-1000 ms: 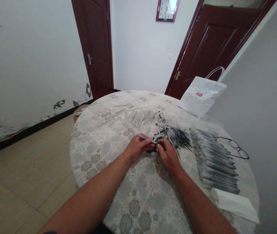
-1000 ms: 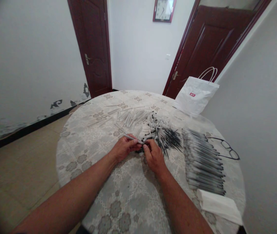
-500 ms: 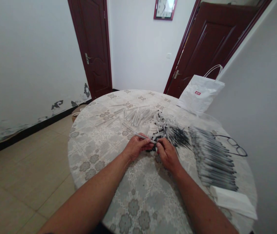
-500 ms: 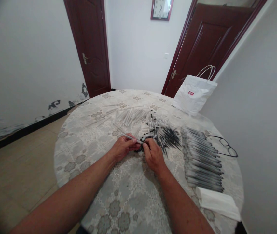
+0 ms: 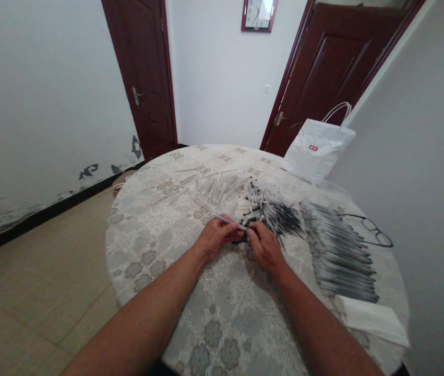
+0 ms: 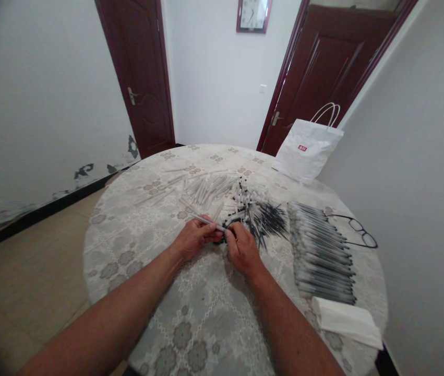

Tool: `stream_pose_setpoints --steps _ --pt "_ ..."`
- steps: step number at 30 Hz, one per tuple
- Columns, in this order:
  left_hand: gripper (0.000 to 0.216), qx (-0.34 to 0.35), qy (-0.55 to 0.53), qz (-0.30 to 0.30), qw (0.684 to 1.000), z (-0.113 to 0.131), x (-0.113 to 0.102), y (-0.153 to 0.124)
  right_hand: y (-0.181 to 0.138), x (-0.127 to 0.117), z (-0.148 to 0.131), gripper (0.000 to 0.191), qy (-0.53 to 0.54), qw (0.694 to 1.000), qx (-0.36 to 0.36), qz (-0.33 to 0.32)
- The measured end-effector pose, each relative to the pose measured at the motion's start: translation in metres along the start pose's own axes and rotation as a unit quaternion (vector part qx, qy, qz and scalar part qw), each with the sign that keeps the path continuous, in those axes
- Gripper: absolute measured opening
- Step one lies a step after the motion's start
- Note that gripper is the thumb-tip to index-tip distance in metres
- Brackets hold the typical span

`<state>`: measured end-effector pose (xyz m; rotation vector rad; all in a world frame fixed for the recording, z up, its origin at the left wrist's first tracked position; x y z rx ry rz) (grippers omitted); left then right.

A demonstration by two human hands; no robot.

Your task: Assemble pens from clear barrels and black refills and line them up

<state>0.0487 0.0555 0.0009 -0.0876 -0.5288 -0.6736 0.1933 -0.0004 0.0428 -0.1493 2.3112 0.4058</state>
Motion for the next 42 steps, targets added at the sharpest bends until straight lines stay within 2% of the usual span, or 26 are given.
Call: stream_pose_setpoints --steps 9,16,25,29,33,35,37,39,42 --pt "0.03 -0.004 0.001 -0.007 1.0 0.003 0.004 -0.002 0.0 0.002 -0.004 0.028 0.011 1.0 -0.011 -0.001" --pt "0.029 0.04 -0.033 0.065 0.997 0.015 -0.009 -0.007 -0.001 -0.016 0.003 0.037 0.012 0.999 0.009 0.038" --pt "0.031 0.044 -0.001 0.076 0.996 0.014 -0.014 -0.008 0.002 -0.015 0.017 0.047 0.088 0.994 0.053 0.028" --pt "0.033 0.045 0.04 0.087 0.994 0.015 -0.016 -0.009 0.003 -0.014 0.021 0.032 0.127 0.99 0.042 0.034" --pt "0.036 0.036 0.137 0.097 0.985 0.018 -0.017 -0.009 0.005 -0.019 0.024 0.024 0.119 0.992 0.018 0.032" --pt "0.038 0.027 0.215 0.101 0.971 0.022 -0.017 -0.009 0.004 -0.027 0.029 0.026 0.11 0.991 0.029 0.066" --pt "0.035 0.03 0.315 0.116 0.942 0.027 -0.018 -0.008 0.001 -0.04 0.037 0.028 0.11 0.983 0.058 0.134" --pt "0.029 0.049 0.419 0.129 0.898 0.033 -0.016 -0.006 -0.003 -0.05 0.046 0.031 0.119 0.971 0.087 0.186" --pt "0.028 0.065 0.558 0.107 0.82 0.032 -0.004 0.003 -0.005 -0.056 0.055 0.035 0.141 0.962 0.104 0.211"
Point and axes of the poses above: each hand's wrist, its own y-axis towards the middle knuckle, its own x-axis out of the palm, z = x × y, the point moved 6 cm from there along y, towards the middle knuckle, and after that the axes turned 14 degrees about -z, right-handed, at the moved point
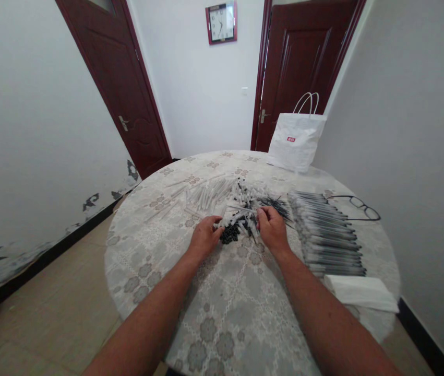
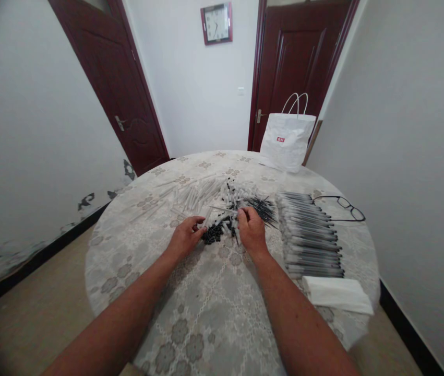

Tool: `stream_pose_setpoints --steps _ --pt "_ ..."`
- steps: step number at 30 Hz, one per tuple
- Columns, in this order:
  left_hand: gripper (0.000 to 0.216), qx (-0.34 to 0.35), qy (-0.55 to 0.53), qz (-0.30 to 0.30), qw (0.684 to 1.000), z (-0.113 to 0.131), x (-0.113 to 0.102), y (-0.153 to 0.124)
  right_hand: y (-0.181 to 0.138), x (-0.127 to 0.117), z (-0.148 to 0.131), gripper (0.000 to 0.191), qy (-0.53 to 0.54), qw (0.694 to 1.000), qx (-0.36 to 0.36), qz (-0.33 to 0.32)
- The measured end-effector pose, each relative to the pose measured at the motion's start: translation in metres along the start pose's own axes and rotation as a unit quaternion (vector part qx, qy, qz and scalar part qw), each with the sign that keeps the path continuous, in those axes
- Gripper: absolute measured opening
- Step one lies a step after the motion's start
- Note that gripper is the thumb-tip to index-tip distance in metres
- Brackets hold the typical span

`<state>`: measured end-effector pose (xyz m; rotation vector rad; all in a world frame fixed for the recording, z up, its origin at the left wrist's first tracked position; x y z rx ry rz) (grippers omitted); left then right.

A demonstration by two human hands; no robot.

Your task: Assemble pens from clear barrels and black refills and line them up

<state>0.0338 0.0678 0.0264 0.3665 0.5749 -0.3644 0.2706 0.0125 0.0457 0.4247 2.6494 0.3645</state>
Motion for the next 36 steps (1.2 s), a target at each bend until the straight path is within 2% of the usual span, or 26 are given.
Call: stream_pose_setpoints --steps 4,7,12,17,20,23,24,26,29,32,36 --pt "0.031 0.005 0.187 -0.074 0.98 0.007 0.022 0.011 0.0 0.0 0.001 0.035 -0.006 1.0 -0.013 0.004" --pt "0.029 -0.024 0.262 -0.103 0.959 0.005 0.028 0.018 0.0 0.001 0.001 0.034 -0.02 1.0 -0.022 0.008" --pt "0.026 -0.029 0.304 -0.113 0.946 0.002 0.027 0.023 0.0 0.001 0.001 0.034 -0.019 0.999 -0.025 0.006" --pt "0.023 -0.004 0.275 -0.082 0.958 0.007 0.022 0.016 0.0 0.0 0.001 0.034 -0.017 1.0 -0.021 0.005" --pt "0.021 0.008 0.182 -0.032 0.983 0.009 0.008 0.013 0.0 0.001 0.001 0.033 -0.013 1.0 -0.017 0.004" --pt "0.023 -0.025 -0.027 0.012 0.999 0.003 -0.01 0.011 0.001 0.003 0.003 0.033 0.018 1.0 -0.013 -0.006" --pt "0.025 -0.045 -0.118 0.02 0.992 0.0 -0.013 0.009 0.001 0.005 0.003 0.032 0.034 0.999 -0.011 -0.013" --pt "0.029 -0.074 -0.293 0.028 0.953 -0.005 -0.015 0.004 0.0 0.011 0.003 0.03 0.066 0.997 -0.012 -0.035" --pt "0.032 -0.067 -0.459 0.041 0.885 -0.007 -0.015 -0.005 -0.003 0.019 0.0 0.027 0.092 0.993 -0.018 -0.065" --pt "0.032 -0.059 -0.511 0.06 0.855 -0.012 -0.017 -0.011 -0.006 0.024 -0.003 0.027 0.089 0.993 -0.019 -0.077" --pt "0.031 -0.058 -0.518 0.068 0.85 -0.02 -0.017 -0.013 -0.008 0.028 -0.003 0.028 0.077 0.993 -0.015 -0.086"
Point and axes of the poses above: each hand's wrist, its own y-axis towards the middle knuckle, its own x-axis out of the palm, z = x × y, the point moved 6 cm from there along y, towards the middle knuckle, and after that the axes turned 14 degrees about -z, right-handed, at the moved point
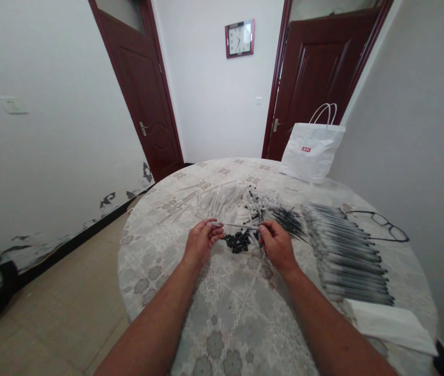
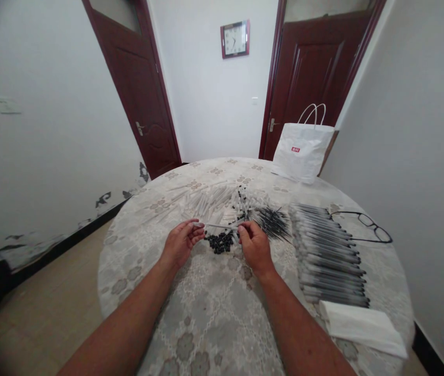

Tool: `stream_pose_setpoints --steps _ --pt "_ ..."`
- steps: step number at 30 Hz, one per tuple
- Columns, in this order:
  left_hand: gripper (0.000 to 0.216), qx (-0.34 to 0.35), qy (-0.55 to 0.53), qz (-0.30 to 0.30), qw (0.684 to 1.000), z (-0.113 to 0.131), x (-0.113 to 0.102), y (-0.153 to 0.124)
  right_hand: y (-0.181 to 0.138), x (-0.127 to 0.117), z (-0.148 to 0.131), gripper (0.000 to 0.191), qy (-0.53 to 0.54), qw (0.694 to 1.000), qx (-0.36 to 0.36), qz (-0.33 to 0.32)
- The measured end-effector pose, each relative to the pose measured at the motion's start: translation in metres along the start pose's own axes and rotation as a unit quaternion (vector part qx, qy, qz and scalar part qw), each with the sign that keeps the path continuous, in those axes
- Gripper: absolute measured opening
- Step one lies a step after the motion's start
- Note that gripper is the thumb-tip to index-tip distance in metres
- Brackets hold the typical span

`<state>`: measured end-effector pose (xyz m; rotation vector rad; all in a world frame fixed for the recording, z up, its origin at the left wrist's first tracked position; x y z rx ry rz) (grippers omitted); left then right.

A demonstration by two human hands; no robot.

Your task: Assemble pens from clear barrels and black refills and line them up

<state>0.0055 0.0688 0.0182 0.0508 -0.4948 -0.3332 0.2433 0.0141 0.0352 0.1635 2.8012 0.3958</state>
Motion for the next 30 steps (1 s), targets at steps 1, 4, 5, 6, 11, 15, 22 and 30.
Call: stream_pose_setpoints --steps 1,4,5,6,11,15,22,30 --pt "0.031 0.001 0.001 -0.002 1.0 -0.001 -0.001 0.0 0.0 0.001 0.001 0.028 0.0 1.0 0.001 -0.002" --pt "0.032 -0.001 0.009 -0.005 1.0 -0.001 0.0 0.001 0.0 0.002 0.002 0.028 -0.001 1.0 0.001 -0.006" --pt "0.032 -0.002 0.012 -0.006 1.0 -0.002 0.0 0.001 0.0 0.002 0.002 0.028 -0.003 1.0 0.0 -0.007" --pt "0.032 -0.005 0.015 -0.007 1.0 -0.002 0.001 0.001 -0.001 0.003 0.002 0.028 -0.006 1.0 -0.001 -0.008" --pt "0.032 -0.022 0.039 -0.01 0.999 -0.005 0.003 0.0 -0.001 0.006 0.001 0.029 -0.044 0.999 -0.016 -0.011" --pt "0.031 -0.009 0.035 0.001 0.999 -0.007 -0.001 0.002 -0.003 0.012 -0.012 0.024 -0.135 0.986 -0.094 -0.04" --pt "0.029 0.007 -0.047 0.046 0.998 -0.005 -0.007 0.002 -0.016 0.047 -0.031 0.026 -0.348 0.898 -0.218 -0.159" --pt "0.025 0.006 -0.061 0.054 0.997 -0.008 -0.008 0.003 -0.022 0.063 -0.035 0.023 -0.359 0.898 -0.186 -0.174"
Point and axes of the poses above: each hand's wrist, its own y-axis towards the middle knuckle, its own x-axis out of the palm, z = x × y, the point moved 6 cm from there along y, towards the middle knuckle, and after that the axes turned 14 degrees about -z, right-handed, at the moved point
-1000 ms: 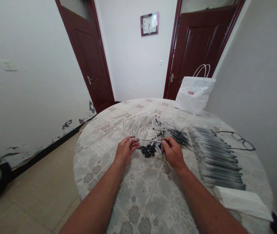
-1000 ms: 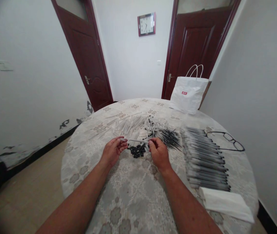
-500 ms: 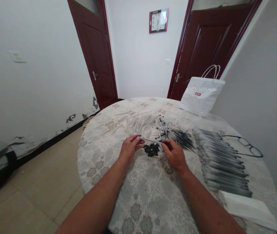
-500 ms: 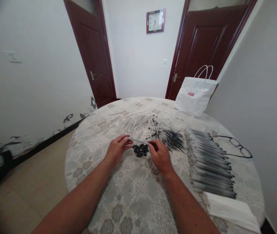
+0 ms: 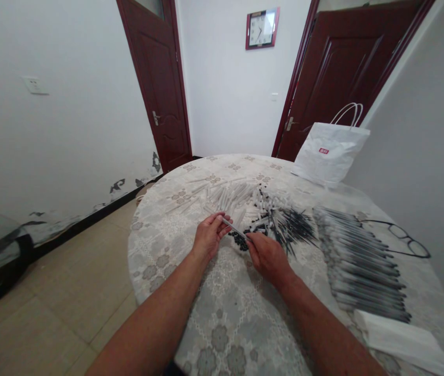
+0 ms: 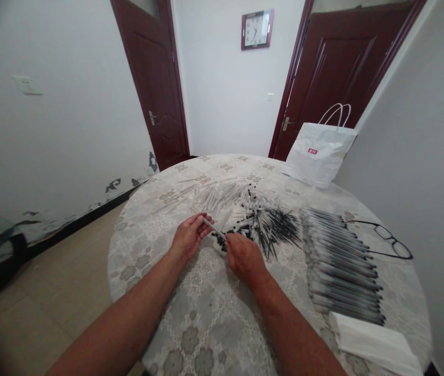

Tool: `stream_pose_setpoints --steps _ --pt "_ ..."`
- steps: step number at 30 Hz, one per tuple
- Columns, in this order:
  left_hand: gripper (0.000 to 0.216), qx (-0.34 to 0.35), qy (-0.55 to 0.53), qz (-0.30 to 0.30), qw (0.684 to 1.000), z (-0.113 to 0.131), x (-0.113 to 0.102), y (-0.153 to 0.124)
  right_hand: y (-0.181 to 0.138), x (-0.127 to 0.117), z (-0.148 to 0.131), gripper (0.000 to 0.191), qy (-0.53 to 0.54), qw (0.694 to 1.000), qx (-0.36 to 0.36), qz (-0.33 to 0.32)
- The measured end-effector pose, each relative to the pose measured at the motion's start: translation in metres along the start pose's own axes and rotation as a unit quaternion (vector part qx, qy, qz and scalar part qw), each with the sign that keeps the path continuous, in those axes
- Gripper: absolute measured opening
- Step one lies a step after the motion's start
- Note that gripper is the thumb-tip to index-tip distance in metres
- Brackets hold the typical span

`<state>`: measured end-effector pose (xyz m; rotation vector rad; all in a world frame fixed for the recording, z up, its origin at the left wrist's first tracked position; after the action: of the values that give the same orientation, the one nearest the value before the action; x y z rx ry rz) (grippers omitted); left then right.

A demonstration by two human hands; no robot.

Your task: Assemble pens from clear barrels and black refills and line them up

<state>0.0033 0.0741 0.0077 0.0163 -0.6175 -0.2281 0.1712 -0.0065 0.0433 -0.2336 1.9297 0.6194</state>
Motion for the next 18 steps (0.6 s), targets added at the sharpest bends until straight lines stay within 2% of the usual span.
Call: stream_pose_setpoints --steps 5,8,11,14,18 --pt "0.023 -0.013 -0.001 -0.002 1.0 -0.003 0.003 0.0 0.001 -0.004 0.007 0.022 0.161 0.984 0.078 0.015" --pt "0.023 -0.013 0.008 -0.004 1.0 -0.002 0.005 0.0 0.002 0.005 0.02 0.024 0.272 0.951 0.144 -0.005" --pt "0.025 -0.017 0.029 -0.019 0.999 -0.002 0.008 -0.001 0.002 0.014 0.03 0.027 0.342 0.923 0.172 -0.033" --pt "0.029 -0.018 0.062 -0.038 0.997 -0.002 0.014 -0.002 0.002 0.011 0.032 0.027 0.332 0.928 0.162 -0.047" --pt "0.036 -0.052 0.155 -0.089 0.982 -0.008 0.027 -0.004 0.003 -0.005 0.026 0.019 0.249 0.96 0.111 -0.059"
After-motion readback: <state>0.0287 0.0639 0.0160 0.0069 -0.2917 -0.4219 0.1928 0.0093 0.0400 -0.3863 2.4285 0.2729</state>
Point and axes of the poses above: each hand's wrist, its own y-axis towards the middle knuckle, its own x-axis out of the palm, z = x × y, the point moved 6 cm from there along y, towards the middle knuckle, and after that the axes turned 14 degrees about -z, right-handed, at the moved point
